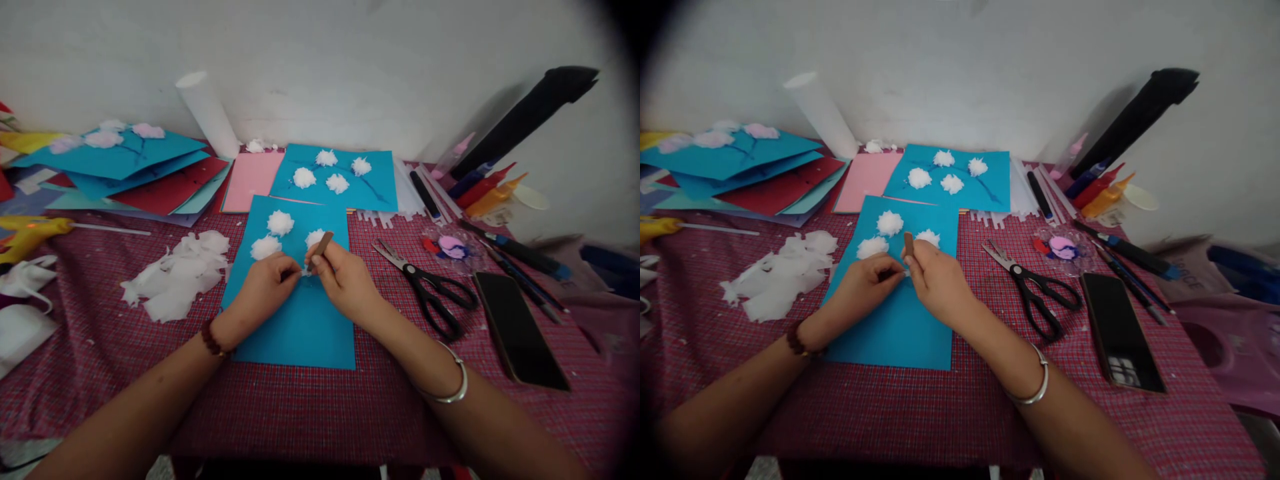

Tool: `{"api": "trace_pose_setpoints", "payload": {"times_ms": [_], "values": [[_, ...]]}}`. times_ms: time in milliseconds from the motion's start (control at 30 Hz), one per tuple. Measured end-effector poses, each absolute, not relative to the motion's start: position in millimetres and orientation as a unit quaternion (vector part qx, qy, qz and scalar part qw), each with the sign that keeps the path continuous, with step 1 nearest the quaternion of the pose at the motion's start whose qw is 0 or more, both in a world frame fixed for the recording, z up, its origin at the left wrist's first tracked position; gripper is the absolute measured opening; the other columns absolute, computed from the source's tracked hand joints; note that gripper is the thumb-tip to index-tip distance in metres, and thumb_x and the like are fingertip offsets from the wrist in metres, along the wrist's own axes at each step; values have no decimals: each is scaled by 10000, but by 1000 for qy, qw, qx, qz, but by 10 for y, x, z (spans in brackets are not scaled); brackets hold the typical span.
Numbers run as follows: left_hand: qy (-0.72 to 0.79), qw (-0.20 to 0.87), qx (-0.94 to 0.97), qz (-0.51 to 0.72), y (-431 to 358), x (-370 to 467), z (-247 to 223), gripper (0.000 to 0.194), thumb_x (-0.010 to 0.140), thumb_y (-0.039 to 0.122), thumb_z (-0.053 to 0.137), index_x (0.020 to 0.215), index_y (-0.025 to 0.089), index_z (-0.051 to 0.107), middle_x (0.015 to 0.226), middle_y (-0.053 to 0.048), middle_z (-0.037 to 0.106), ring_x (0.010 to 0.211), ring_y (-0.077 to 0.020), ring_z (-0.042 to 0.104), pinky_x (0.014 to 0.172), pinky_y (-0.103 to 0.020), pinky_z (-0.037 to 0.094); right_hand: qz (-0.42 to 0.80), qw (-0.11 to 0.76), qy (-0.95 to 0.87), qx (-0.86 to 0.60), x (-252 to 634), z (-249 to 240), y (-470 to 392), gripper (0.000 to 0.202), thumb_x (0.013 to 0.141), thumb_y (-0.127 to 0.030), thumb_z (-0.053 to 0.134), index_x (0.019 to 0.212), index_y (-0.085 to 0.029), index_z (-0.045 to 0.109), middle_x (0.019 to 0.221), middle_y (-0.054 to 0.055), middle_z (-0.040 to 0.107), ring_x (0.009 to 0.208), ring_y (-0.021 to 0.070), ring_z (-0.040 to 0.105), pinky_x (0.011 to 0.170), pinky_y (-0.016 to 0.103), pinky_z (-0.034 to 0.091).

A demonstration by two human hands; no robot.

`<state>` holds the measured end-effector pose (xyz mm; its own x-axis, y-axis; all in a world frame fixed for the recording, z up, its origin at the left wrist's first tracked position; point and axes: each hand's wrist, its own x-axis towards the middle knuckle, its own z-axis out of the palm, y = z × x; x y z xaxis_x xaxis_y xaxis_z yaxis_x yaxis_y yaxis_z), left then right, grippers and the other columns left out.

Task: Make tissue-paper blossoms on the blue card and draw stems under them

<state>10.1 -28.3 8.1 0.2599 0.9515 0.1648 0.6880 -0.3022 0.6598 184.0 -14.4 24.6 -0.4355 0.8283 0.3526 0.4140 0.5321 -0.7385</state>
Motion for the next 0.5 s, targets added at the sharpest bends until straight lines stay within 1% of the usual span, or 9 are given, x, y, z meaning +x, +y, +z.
{"api": "trace_pose_setpoints", "payload": {"times_ms": [100, 267, 433, 500], "values": [[547, 226, 757, 276, -267, 116, 82, 140, 807, 115, 541, 716, 180, 625, 731, -2, 584, 704, -136, 559, 654, -275, 431, 313, 373, -778, -398, 1848, 219, -122, 150, 940, -229, 368, 954, -205, 516, 847, 35, 621, 715, 161, 600, 635, 301, 458], [551, 218, 760, 265, -232, 118, 58, 168, 814, 119, 539, 757, 189, 681, 761, -13, 608, 725, -144, 569, 670, -281, 437, 384, 407, -720, -411, 1849, 168, -65, 134, 945, -256, 388, 938, -207, 513, 838, 20, 633, 669, 130, 604, 616, 279, 476], [549, 212, 765, 262, -205, 108, 36, 181, 835, 150, 542, 817, 201, 715, 773, -19, 628, 739, -151, 583, 681, -284, 443, 468, 510, -581, -428, 1884, 151, -5, 121, 923, -306, 428, 917, -207, 498, 818, 18, 635, 606, 116, 611, 594, 280, 517], [550, 211, 764, 264, -200, 104, 25, 182, 840, 161, 541, 826, 203, 717, 776, -18, 631, 738, -151, 586, 674, -282, 441, 507, 532, -530, -423, 1897, 129, 4, 124, 914, -317, 441, 909, -208, 499, 794, 15, 640, 580, 113, 610, 567, 273, 522]]}}
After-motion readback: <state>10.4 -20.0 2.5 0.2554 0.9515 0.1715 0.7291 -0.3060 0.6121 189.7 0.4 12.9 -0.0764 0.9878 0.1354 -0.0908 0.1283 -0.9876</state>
